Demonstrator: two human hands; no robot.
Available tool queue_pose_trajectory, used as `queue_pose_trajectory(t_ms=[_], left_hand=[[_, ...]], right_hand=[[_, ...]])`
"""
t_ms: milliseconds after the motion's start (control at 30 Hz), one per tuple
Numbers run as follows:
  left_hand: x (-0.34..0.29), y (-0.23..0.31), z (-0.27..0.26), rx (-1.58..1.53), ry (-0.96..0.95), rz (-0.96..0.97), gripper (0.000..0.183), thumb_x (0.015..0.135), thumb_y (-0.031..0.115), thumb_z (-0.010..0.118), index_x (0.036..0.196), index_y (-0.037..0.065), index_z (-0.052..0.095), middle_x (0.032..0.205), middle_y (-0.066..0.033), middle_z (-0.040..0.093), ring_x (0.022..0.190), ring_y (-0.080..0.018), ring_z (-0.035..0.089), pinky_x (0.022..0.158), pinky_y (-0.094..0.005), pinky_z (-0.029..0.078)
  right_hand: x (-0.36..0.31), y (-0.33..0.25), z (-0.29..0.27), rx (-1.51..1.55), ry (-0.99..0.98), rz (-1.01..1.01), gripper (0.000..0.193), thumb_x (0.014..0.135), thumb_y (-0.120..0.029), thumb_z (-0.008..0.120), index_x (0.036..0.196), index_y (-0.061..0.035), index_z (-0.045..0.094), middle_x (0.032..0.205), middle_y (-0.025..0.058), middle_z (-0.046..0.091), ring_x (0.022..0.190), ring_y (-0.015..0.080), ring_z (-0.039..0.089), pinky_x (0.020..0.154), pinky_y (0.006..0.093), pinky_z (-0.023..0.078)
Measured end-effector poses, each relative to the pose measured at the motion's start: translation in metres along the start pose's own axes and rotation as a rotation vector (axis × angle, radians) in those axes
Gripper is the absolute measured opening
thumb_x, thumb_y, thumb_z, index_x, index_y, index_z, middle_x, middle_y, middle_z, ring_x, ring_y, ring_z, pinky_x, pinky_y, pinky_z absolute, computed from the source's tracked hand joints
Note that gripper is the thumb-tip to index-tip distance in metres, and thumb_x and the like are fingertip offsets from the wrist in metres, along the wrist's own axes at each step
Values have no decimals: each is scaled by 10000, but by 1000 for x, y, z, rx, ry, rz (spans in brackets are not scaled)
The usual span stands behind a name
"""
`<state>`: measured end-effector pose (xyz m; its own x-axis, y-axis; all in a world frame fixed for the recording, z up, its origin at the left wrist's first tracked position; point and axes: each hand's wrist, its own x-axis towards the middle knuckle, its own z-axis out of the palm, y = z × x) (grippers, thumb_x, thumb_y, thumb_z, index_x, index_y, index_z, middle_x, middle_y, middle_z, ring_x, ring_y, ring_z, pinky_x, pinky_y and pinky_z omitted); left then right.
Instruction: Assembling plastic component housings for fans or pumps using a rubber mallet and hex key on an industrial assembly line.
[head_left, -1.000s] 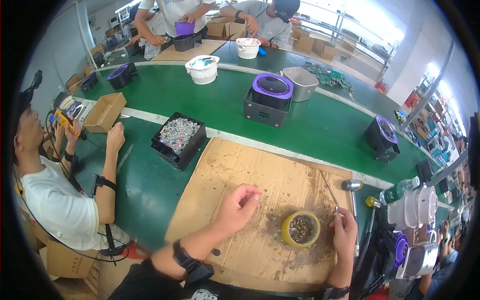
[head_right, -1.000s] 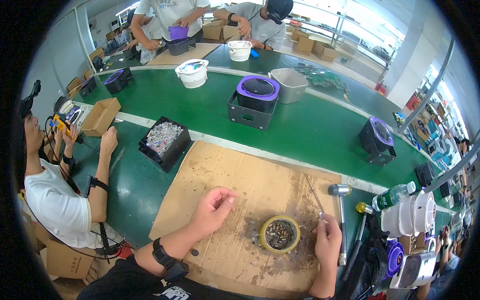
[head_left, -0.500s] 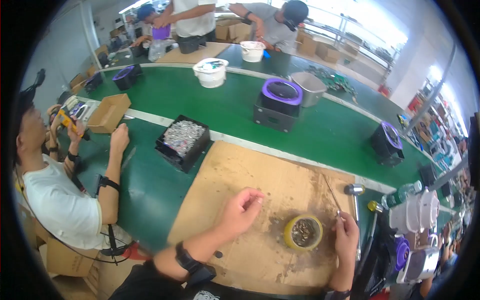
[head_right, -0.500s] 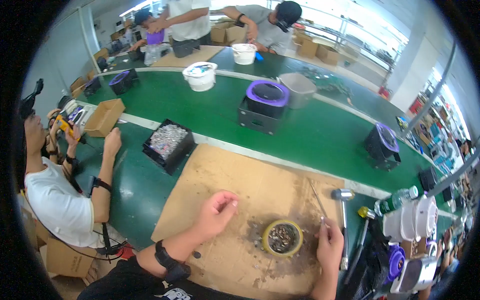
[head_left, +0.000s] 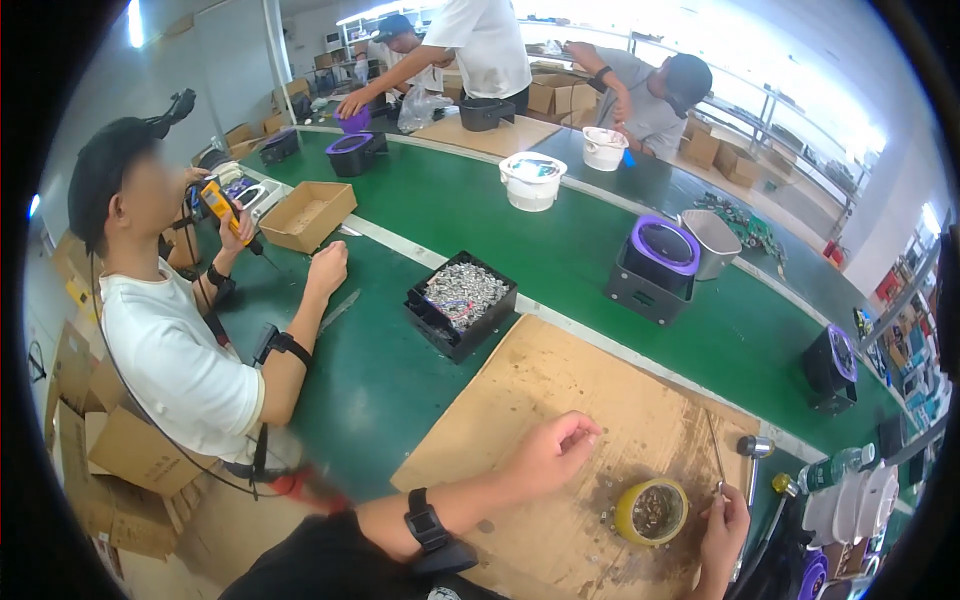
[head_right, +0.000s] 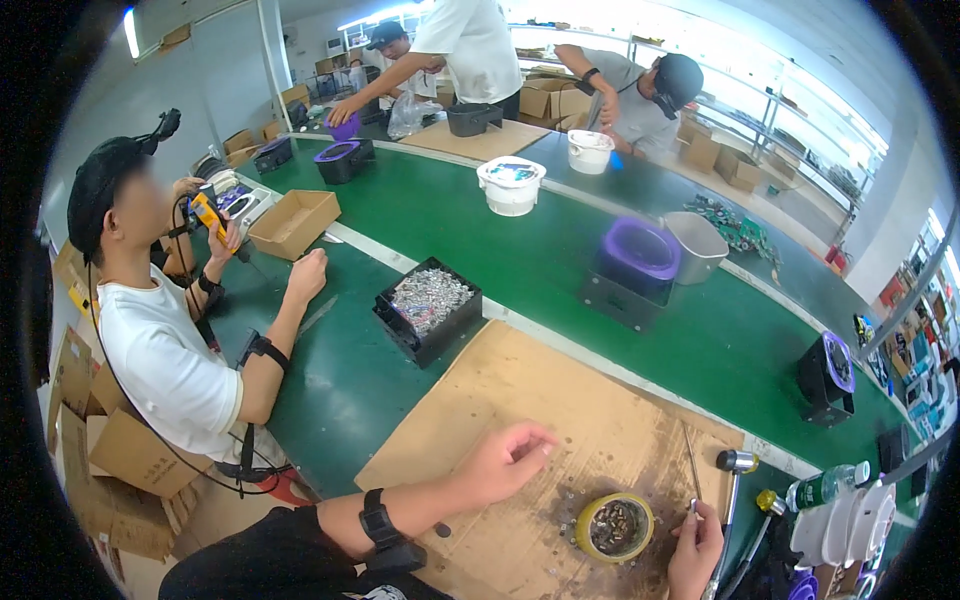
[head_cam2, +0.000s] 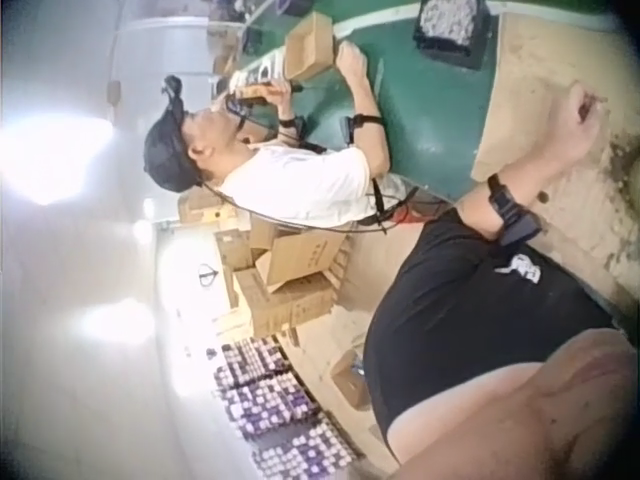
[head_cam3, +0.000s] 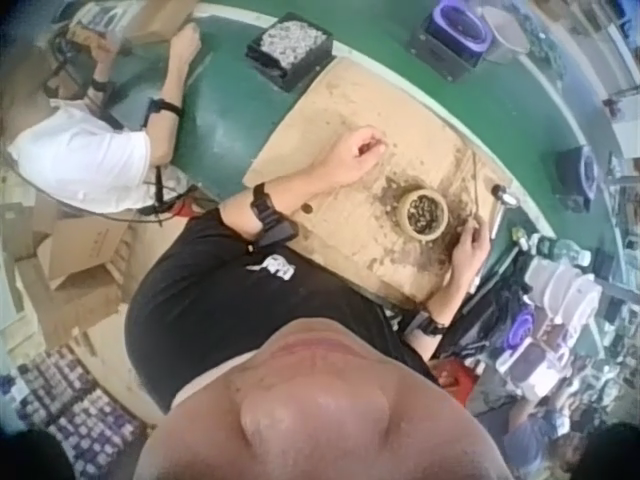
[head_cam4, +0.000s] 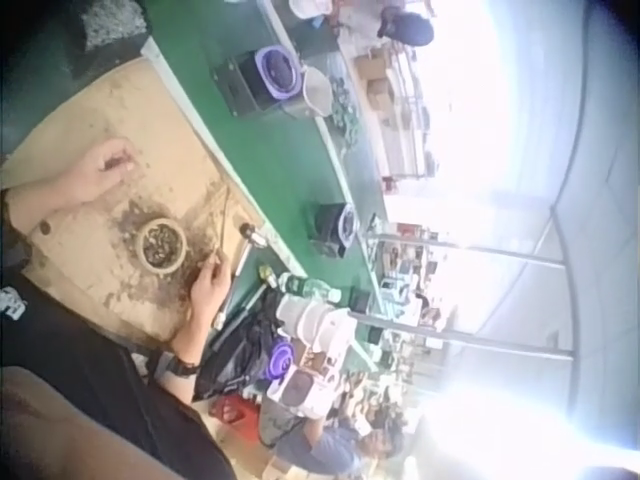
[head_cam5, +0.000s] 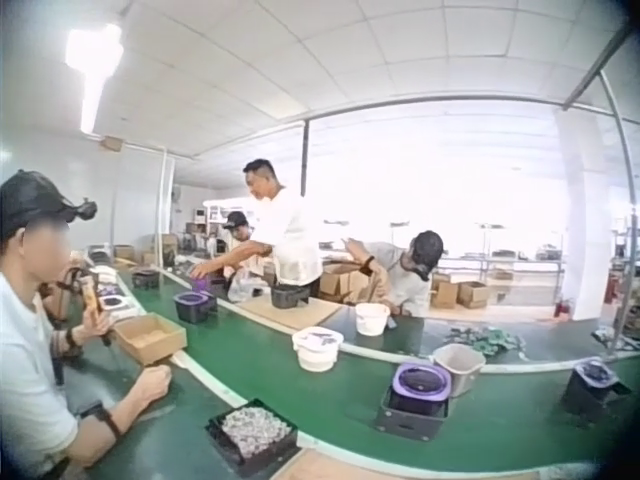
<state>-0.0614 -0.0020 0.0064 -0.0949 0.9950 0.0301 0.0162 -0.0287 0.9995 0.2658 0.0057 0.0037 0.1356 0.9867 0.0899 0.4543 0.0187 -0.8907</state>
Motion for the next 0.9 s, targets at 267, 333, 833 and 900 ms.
queue_pose_trajectory(t_ms=[267, 333, 833, 900], left_hand=[[1, -2, -2, 45, -34, 15, 176, 988, 116, 595, 1139, 29, 623, 801, 30, 593, 694, -30, 519, 610, -212, 431], [2, -8, -2, 42, -23, 32, 172, 987, 108, 592, 1137, 29, 622, 801, 32, 592, 692, -30, 518, 607, -214, 431], [2, -6, -4, 15, 14, 67, 148, 956, 129, 595, 1063, 36, 635, 725, 6, 581, 638, -70, 513, 577, -266, 427], [2, -5, -5, 22, 7, 57, 148, 952, 132, 601, 1059, 36, 636, 729, 7, 584, 642, -69, 515, 579, -265, 430]], right_hand=[[1, 8, -3, 18, -18, -23, 230, 993, -69, 552, 1190, 39, 604, 799, 18, 565, 681, 85, 544, 615, 225, 427], [1, 3, -3, 15, -25, -33, 231, 993, -72, 554, 1190, 41, 603, 795, 17, 565, 680, 83, 544, 611, 223, 425], [-3, -9, -1, -124, -26, -138, 251, 986, -91, 573, 1200, 29, 622, 793, 35, 618, 677, 99, 531, 610, 256, 439], [-4, -11, 0, -86, -37, -115, 245, 986, -87, 567, 1195, 27, 625, 789, 34, 615, 672, 97, 526, 605, 254, 435]])
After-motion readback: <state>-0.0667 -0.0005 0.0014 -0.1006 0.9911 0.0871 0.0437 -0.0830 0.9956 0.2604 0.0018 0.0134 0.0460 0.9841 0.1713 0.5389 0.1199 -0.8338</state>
